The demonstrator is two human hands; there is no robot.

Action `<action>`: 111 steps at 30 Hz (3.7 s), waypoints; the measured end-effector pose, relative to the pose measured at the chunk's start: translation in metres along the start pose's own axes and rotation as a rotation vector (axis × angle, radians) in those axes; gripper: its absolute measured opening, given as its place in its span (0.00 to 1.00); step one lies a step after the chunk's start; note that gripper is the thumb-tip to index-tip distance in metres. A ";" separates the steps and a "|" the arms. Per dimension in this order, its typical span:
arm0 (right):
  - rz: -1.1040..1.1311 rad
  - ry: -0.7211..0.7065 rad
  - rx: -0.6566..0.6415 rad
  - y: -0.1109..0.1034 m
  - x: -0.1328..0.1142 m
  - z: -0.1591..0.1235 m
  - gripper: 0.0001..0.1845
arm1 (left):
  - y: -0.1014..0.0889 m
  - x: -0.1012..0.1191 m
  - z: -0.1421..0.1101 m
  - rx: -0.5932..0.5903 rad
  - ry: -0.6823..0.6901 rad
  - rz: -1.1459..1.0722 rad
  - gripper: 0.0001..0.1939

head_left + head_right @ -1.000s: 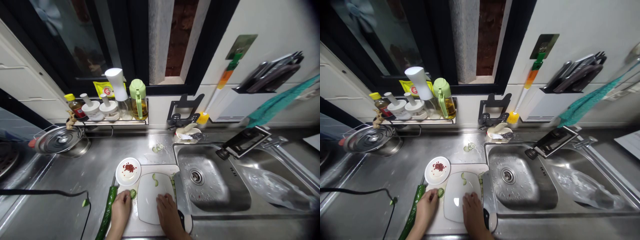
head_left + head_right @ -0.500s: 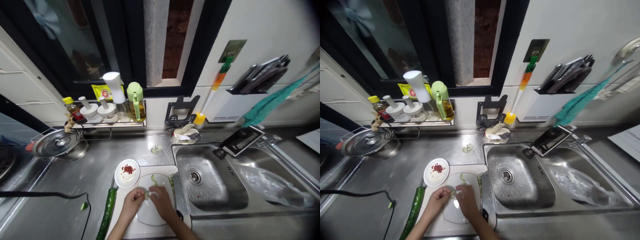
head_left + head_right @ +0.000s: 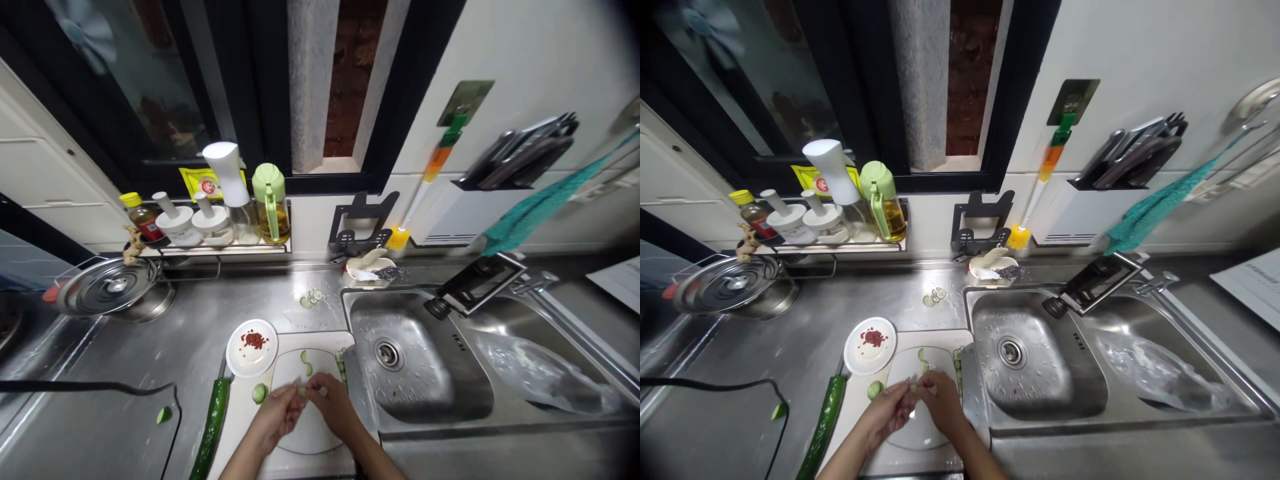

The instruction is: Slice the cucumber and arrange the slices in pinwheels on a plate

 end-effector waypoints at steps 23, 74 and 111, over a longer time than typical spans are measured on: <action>-0.396 0.090 -0.078 -0.017 0.011 0.052 0.07 | -0.003 0.008 0.041 0.289 0.459 0.552 0.09; -0.821 -0.043 -0.095 -0.002 0.002 0.063 0.10 | 0.020 0.020 0.035 0.539 0.578 1.119 0.10; -0.615 -0.030 -0.045 -0.001 0.032 -0.043 0.10 | -0.088 -0.012 -0.019 0.826 0.509 1.074 0.21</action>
Point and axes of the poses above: each hand's wrist, its own z-axis towards the middle knuckle, its own y-axis out of the palm, x = y × z, the point moved 1 cm from there along z, towards the middle knuckle, and after that the axes turned 7 degrees about z, right-handed, at the moved point
